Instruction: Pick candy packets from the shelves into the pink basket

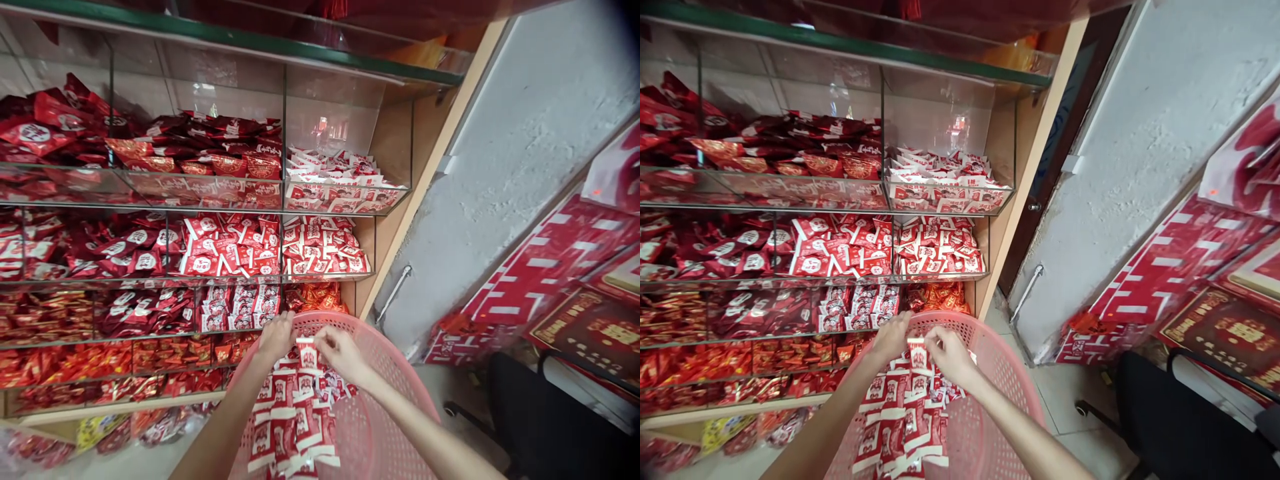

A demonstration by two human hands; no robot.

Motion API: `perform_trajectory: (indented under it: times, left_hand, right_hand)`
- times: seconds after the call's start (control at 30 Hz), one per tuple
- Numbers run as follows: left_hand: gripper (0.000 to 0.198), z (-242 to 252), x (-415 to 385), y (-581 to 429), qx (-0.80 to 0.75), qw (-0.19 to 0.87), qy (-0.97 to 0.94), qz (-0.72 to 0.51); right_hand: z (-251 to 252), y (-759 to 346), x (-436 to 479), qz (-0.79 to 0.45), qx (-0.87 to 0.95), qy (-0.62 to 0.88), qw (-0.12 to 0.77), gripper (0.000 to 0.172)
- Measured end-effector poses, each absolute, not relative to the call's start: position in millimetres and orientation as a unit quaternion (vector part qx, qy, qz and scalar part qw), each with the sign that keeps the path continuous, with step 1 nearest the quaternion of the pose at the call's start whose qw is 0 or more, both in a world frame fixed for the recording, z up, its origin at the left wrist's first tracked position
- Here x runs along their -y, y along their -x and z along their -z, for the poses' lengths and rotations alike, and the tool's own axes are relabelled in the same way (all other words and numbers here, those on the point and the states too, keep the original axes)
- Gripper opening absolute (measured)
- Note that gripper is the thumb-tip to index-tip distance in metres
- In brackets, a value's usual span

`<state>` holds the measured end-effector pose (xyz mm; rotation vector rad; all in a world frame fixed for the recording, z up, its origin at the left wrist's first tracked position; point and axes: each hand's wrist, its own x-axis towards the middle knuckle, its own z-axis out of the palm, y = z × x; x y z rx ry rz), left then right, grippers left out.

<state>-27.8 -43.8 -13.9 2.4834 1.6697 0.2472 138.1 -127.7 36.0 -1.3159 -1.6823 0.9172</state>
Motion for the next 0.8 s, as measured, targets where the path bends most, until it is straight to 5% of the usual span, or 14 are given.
perform_trajectory:
  times: [0.13, 0.3, 0.8]
  left_hand:
    - [0.035, 12, 44, 27, -0.552, 0.062, -0.828, -0.083]
    - [0.036, 14, 42, 28, -0.548, 0.057, -0.831, -0.080]
    - [0.035, 11, 43, 28, -0.548, 0.064, -0.830, -0.078]
  right_hand:
    - [4, -135, 124, -0.536, 0.550, 0.570, 0.291, 0.013]
    - [20, -134, 126, -0.603, 0.480, 0.598, 0.221, 0.012]
    - [45, -123, 126, -0.648, 0.400, 0.593, 0.261, 0.008]
